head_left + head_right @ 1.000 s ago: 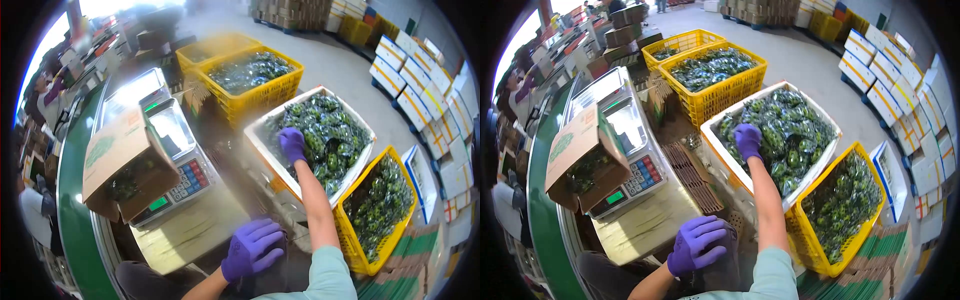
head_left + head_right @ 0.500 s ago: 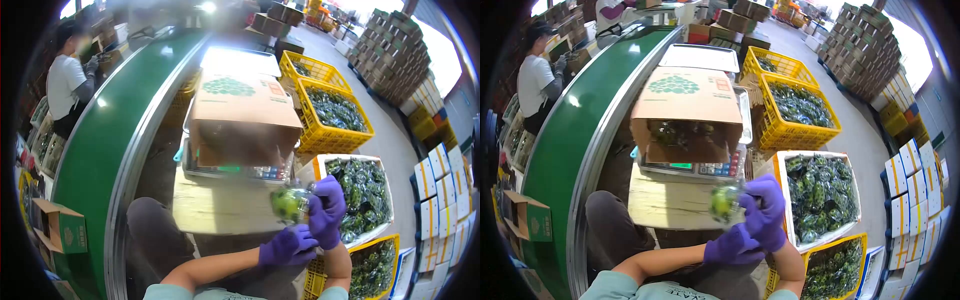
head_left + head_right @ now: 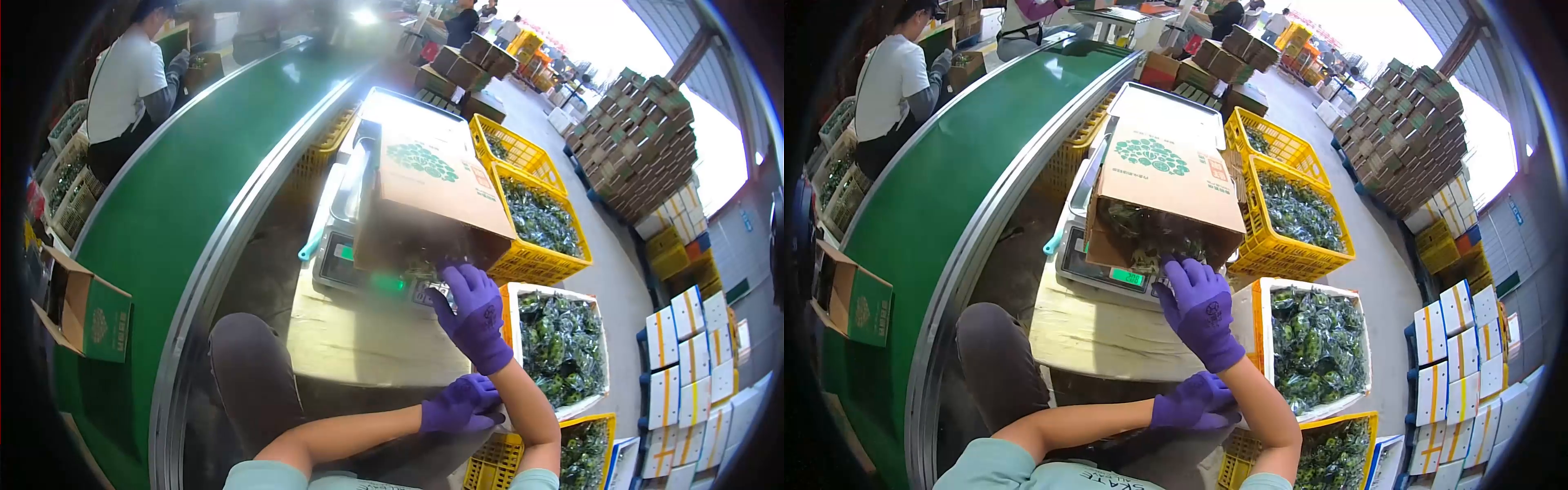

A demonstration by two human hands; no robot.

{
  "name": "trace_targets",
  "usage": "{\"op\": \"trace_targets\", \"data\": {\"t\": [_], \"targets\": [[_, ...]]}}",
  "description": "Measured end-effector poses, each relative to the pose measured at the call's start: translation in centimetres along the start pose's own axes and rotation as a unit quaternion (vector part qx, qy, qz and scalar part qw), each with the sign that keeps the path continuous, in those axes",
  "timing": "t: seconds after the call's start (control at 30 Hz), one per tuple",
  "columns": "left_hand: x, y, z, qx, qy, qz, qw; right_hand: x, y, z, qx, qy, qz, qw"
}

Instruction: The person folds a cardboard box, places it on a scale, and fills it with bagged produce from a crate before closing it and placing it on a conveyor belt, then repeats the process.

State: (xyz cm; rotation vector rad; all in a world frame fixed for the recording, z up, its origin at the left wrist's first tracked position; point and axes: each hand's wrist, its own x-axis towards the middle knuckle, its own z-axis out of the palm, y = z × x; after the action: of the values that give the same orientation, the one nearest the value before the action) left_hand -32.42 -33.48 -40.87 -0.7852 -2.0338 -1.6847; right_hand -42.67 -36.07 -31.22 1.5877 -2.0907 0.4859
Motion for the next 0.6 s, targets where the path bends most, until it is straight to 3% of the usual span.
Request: {"op": "trace_targets", "data": {"t": [0.03,0.2,0.4,0.47,0.5,0.6], "targets": [[0.0,0.1,0.0,-0.019,0.033,0.026,0.999,-0.5,0.3,0.1,0.001,0.011,0.006,1.0],[-0.3,-0.1,0.2,0.003,0.023,-0.007,1.0,-1.4,1.3,0.0,-0.024,0.035,0.04,0.998],[-0.1,-0.3,0.3,0.028,-0.019,-0.028,0.999,-0.4,2.1,0.3,-0.088,-0.074,-0.016,0.993],[-0.4,-0.6,0.5,0.024,-0.003,-0.006,1.0,-0.7,2.4,0.9,-0.003,-0.006,0.05,0.999],[-0.5,-0.9,0.6,0.018,0.017,0.014,1.0,-0.4,2.3,1.2,0.029,0.088,0.033,0.995],[-0.1,-0.2,0.1,0.037,0.04,0.031,0.998,0.7,2.1,1.5,-0.082,0.168,-0.012,0.982]]}}
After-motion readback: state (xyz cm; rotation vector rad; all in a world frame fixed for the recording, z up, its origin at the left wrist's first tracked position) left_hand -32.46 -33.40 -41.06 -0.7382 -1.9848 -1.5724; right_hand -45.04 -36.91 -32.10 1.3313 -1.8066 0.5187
